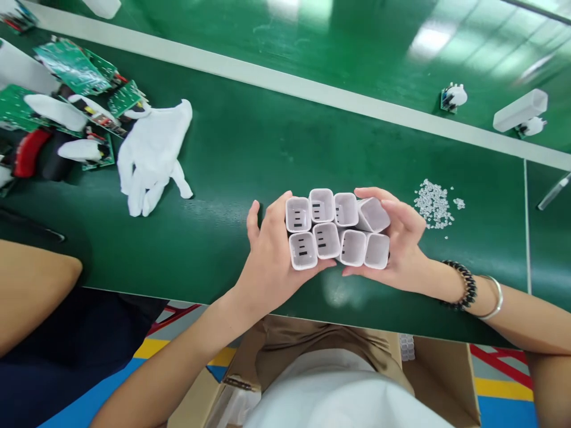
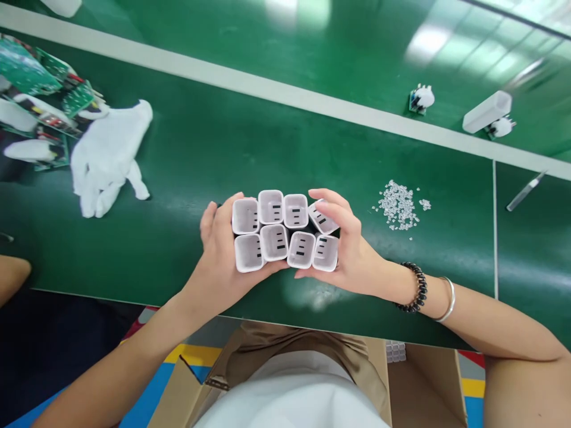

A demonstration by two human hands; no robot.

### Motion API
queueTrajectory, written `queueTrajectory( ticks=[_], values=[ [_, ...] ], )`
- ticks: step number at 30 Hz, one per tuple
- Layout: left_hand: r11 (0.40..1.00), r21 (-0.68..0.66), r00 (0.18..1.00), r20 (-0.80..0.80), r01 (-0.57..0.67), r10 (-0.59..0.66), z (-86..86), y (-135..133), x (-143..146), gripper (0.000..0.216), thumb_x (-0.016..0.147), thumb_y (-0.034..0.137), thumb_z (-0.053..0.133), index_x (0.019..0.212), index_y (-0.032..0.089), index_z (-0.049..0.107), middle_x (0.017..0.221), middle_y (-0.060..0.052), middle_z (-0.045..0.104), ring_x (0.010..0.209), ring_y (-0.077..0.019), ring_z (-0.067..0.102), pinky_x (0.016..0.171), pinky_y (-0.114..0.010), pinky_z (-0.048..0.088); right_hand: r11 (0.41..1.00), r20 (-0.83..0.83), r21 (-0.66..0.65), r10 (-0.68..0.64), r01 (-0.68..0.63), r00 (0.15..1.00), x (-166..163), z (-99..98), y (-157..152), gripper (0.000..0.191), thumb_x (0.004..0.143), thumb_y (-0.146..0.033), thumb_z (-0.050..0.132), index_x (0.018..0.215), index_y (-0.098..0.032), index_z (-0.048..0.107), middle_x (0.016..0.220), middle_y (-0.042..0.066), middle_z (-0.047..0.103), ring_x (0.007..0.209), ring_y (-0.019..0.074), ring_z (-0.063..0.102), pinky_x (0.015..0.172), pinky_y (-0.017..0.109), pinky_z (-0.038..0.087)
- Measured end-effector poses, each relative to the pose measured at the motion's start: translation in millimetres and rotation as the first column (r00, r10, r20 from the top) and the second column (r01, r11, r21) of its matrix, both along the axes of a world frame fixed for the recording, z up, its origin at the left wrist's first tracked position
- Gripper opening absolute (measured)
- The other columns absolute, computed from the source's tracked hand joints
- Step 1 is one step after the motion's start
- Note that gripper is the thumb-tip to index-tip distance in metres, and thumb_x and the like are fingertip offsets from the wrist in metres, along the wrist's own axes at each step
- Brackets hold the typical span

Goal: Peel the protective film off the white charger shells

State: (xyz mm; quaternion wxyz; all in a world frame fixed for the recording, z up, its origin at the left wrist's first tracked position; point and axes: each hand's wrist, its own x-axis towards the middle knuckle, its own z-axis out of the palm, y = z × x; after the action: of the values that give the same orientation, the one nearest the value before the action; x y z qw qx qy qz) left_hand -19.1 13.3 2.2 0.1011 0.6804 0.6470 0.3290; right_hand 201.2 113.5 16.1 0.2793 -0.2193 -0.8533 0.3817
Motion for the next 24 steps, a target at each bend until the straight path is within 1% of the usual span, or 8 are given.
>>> queueTrajectory(
  ticks=[3,6,8,11,14,18,20,24],
  values=[
    [0.998,-0.055,1.000,0.027,0.011,-0.010,-1.4,0.4,-2.2,0.110,0.074,0.077,0.069,0.154,0.022,0.018,0.151,-0.025,0.046,0.141,-0.0426,0.047,0.122,-0.073,0.008,0.999,0.036,-0.047,0.004,-0.002,0.999,-1.9,0.8,3.3,0.110,0.073,-0.048,0.087,0.152,-0.044,0.010,0.160,0.012,0.027,0.151,0.0415,0.032,0.115,0.063,0.044],
    [0.993,-0.114,0.994,0.110,0.029,-0.017,3.1,-0.7,-5.6,0.124,0.066,0.078,0.075,0.157,0.025,0.011,0.153,-0.023,0.044,0.146,-0.0429,0.041,0.122,-0.073,0.004,1.000,0.056,-0.024,0.016,-0.015,0.998,0.6,2.3,7.2,0.124,0.066,-0.056,0.090,0.155,-0.044,0.003,0.168,0.010,0.013,0.156,0.0427,0.017,0.124,0.066,0.030],
    [0.989,-0.139,0.979,0.200,0.055,-0.026,7.6,-2.2,-8.7,0.127,0.066,0.069,0.082,0.158,0.030,0.005,0.154,-0.020,0.042,0.147,-0.0383,0.041,0.125,-0.068,0.010,0.999,0.092,0.009,0.036,-0.037,0.995,5.0,6.5,11.8,0.133,0.061,-0.061,0.091,0.156,-0.045,-0.001,0.170,0.008,0.005,0.158,0.0426,0.008,0.126,0.066,0.023],
    [0.992,-0.083,0.958,0.279,0.094,-0.067,12.9,-3.5,-14.5,0.126,0.065,0.055,0.090,0.158,0.036,0.007,0.158,-0.016,0.036,0.148,-0.0348,0.038,0.123,-0.058,0.029,0.997,0.179,0.021,0.073,-0.078,0.981,15.4,16.4,20.2,0.135,0.060,-0.064,0.090,0.158,-0.044,-0.002,0.171,0.005,0.002,0.159,0.0418,0.003,0.127,0.068,0.018],
    [0.991,-0.026,0.963,0.240,0.131,-0.121,16.1,-1.7,-20.2,0.116,0.067,0.048,0.091,0.157,0.036,0.018,0.158,-0.013,0.038,0.147,-0.0360,0.039,0.120,-0.056,0.036,0.994,0.232,-0.055,0.101,-0.090,0.967,25.9,23.1,24.9,0.129,0.066,-0.059,0.089,0.159,-0.043,0.001,0.170,0.006,0.011,0.158,0.0393,0.013,0.127,0.067,0.021],
    [0.985,-0.062,0.949,0.284,0.162,-0.138,18.5,2.6,-25.4,0.090,0.076,0.041,0.085,0.151,0.033,0.036,0.153,-0.011,0.045,0.141,-0.0322,0.046,0.107,-0.045,0.052,0.984,0.206,-0.161,0.108,-0.075,0.973,30.9,20.1,23.5,0.114,0.077,-0.049,0.085,0.161,-0.039,0.008,0.165,0.008,0.029,0.153,0.0339,0.033,0.127,0.061,0.029],
    [0.985,-0.072,0.938,0.323,0.157,-0.126,18.6,3.7,-26.6,0.089,0.075,0.041,0.086,0.150,0.032,0.039,0.154,-0.011,0.044,0.140,-0.0315,0.047,0.102,-0.041,0.056,0.982,0.195,-0.175,0.100,-0.066,0.976,29.5,16.7,22.7,0.107,0.078,-0.049,0.084,0.160,-0.036,0.018,0.162,0.009,0.035,0.149,0.0338,0.039,0.126,0.059,0.032],
    [0.983,-0.090,0.924,0.364,0.159,-0.116,17.4,4.1,-27.9,0.093,0.074,0.045,0.086,0.152,0.032,0.037,0.155,-0.011,0.041,0.141,-0.0315,0.047,0.103,-0.041,0.057,0.988,0.144,-0.146,0.070,-0.049,0.987,25.8,12.6,23.1,0.096,0.075,-0.051,0.085,0.155,-0.036,0.033,0.156,0.010,0.044,0.143,0.0340,0.047,0.122,0.059,0.037]
  ],
)
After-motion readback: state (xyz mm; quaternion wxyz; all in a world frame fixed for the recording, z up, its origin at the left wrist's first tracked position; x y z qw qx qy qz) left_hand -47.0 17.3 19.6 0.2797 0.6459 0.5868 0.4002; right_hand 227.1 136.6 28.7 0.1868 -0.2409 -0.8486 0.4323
